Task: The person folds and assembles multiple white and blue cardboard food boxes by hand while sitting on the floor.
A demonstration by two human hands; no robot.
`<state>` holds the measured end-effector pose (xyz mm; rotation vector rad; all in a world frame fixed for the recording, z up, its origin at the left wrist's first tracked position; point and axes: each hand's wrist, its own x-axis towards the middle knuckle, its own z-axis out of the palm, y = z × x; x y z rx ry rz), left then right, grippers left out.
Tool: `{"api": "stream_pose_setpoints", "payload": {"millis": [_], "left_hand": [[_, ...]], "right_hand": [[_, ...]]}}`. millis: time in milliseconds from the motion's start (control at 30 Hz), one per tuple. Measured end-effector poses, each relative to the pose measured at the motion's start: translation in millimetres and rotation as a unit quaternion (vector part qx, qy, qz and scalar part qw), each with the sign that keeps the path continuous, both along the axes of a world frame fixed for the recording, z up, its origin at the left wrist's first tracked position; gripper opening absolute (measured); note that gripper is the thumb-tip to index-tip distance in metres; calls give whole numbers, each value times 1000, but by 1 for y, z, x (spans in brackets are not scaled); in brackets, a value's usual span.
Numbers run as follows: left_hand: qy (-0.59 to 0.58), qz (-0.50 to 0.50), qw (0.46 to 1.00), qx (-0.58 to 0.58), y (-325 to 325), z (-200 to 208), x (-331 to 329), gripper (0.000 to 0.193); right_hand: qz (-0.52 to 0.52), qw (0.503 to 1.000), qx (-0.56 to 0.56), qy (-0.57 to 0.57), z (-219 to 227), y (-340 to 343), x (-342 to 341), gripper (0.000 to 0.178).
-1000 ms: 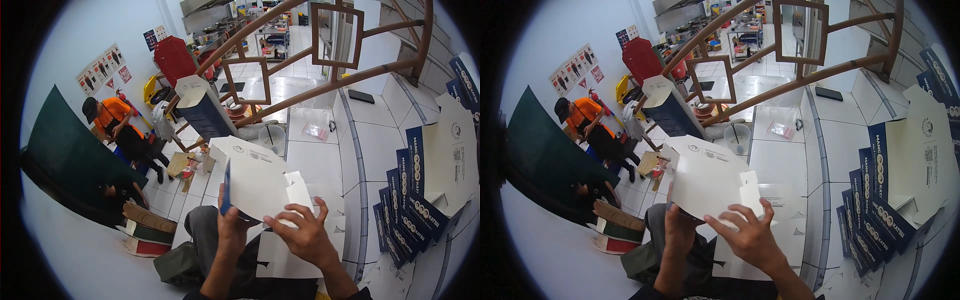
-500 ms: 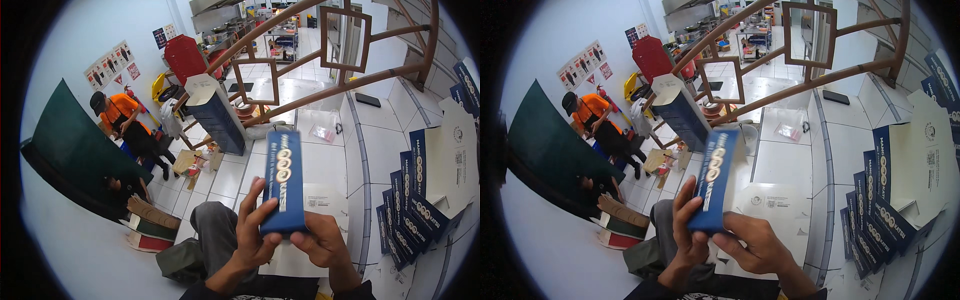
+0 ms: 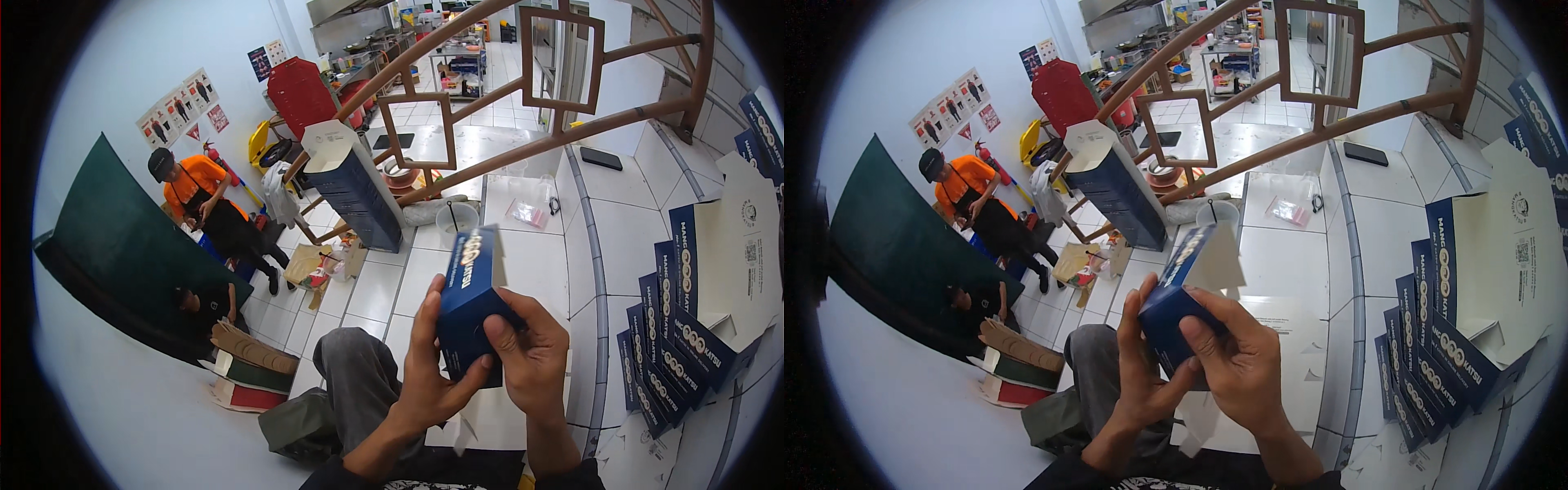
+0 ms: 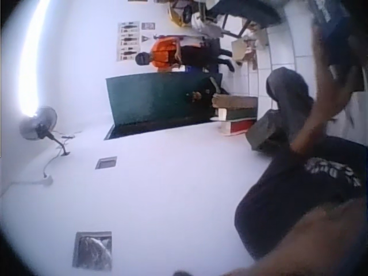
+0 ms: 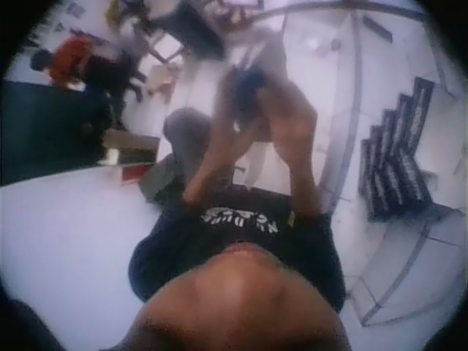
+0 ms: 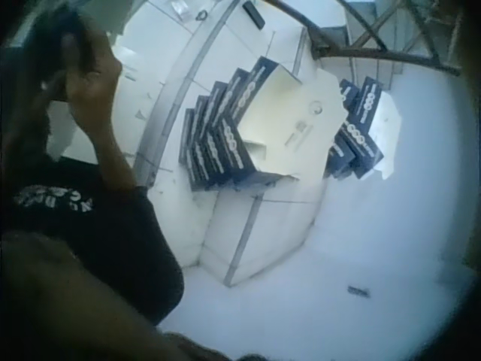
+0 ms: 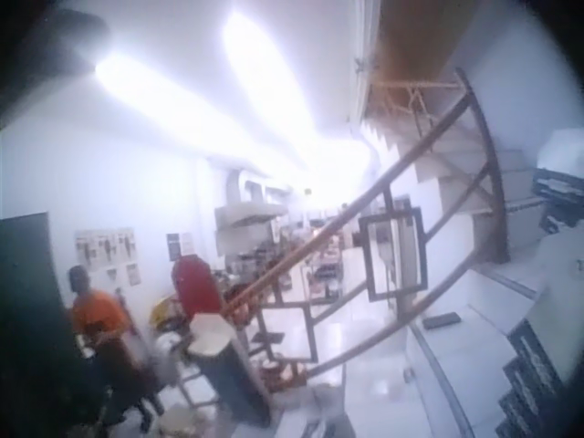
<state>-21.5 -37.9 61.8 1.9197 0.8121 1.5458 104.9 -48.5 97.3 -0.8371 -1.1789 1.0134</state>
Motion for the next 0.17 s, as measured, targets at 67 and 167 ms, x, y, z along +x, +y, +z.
{"api": "stream_pose_setpoints", "payload": {"millis": [67,167], "left_hand": [[-2,-39,998,-58,-2,-2,3,87],[-16,-41,996,-75,1,-6,3,83]], "right_hand": [[3,1000,13,5,-2,0,1,27],[49,995,26,77,-2,-1,0,43]]}}
